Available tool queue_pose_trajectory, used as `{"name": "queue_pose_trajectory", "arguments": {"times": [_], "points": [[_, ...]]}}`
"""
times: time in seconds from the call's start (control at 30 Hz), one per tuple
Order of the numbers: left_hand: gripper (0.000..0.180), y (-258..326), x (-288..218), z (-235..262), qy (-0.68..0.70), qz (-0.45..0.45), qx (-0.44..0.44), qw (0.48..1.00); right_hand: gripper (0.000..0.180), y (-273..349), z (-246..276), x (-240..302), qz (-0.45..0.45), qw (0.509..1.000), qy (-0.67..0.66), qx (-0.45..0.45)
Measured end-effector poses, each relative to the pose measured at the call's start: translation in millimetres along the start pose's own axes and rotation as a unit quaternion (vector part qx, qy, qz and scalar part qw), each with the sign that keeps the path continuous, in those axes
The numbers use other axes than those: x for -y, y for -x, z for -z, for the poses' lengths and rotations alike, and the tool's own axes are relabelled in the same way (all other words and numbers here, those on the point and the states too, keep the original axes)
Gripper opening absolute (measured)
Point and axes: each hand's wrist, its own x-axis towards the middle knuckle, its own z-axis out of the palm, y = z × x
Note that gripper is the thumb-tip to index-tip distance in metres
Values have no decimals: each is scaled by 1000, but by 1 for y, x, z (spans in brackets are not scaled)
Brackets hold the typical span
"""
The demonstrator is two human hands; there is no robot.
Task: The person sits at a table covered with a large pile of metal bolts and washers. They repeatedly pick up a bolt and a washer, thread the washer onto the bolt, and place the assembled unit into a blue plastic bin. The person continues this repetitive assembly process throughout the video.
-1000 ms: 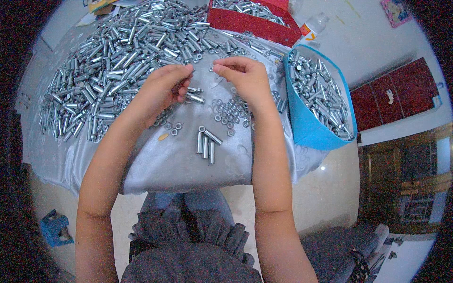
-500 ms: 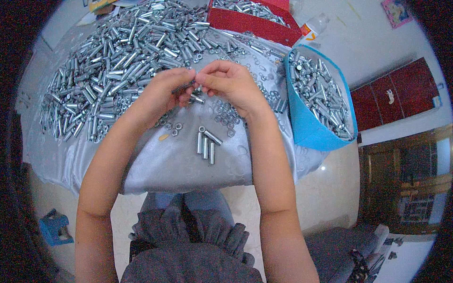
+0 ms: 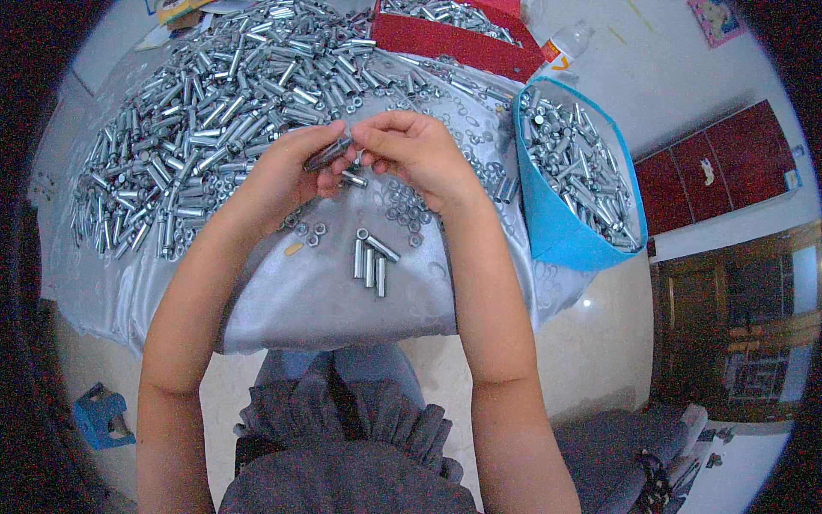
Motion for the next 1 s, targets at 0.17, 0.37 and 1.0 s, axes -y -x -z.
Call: {"name": "queue_pose_trajectory", "arguments": {"times": [0.17, 0.37, 1.0], "points": [[29, 1, -2, -1, 8, 3, -5, 1000, 15, 0, -1, 0, -8, 999, -31, -3], [27, 2, -2, 1, 6, 1, -16, 1000, 17, -1, -4, -2, 13, 999, 19, -23], [25, 1, -6, -3, -33, -30, -74, 996, 18, -11, 35, -7, 197, 889, 296, -288]]}}
